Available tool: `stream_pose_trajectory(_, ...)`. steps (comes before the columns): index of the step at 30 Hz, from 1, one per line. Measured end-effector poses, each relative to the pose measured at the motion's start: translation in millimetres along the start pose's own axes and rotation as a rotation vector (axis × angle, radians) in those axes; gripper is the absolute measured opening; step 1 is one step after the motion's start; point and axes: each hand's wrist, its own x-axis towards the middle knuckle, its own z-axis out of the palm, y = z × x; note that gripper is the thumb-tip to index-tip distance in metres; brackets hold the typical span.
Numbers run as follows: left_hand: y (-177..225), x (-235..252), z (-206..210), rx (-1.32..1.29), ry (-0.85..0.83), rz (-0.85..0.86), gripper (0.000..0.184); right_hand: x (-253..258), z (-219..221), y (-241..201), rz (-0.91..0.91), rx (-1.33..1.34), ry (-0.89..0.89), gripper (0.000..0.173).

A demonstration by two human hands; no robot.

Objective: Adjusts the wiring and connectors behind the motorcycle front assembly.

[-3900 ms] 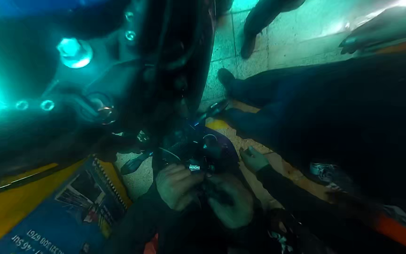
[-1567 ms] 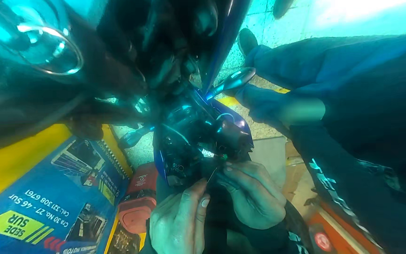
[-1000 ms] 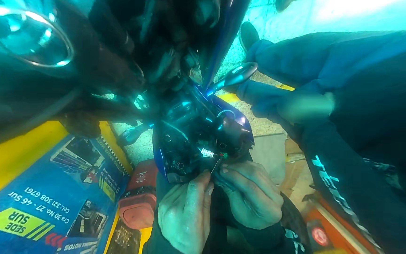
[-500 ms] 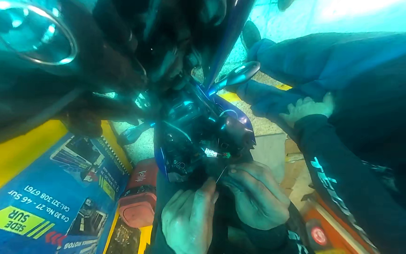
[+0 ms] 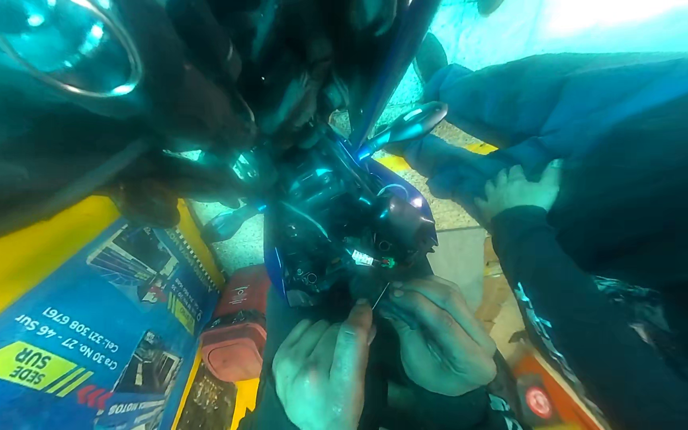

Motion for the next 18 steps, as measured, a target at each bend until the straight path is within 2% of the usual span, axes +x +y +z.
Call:
stream_pose_trajectory(6, 0.4, 8.3, 18.2, -0.055, 0.058, -0.025, 0.019, -2.9, -1.1, 2.5, 0.008, 0.037, -0.011, 0.011)
stream_pose_trajectory(10, -11.7, -7.6, 3.6, -0.235, -0.003, -0.113, 0.029, 1.3, -3.8, 0.5, 0.153, 0.086, -0.024, 0.019)
stream_pose_trajectory(13, -18.9, -15.1, -9.3, -0.267, -0.061, -0.162, 0.033, 5.8, -7.5, 6.5, 0.207, 0.144, -0.022, 0.026)
stream_pose_trajectory(18, -13.0, -11.5, -16.2, -0.201, -0.109, -0.063, 0.032, 2.9, -7.3, 4.9, 0.216, 0.185, -0.017, 0.027)
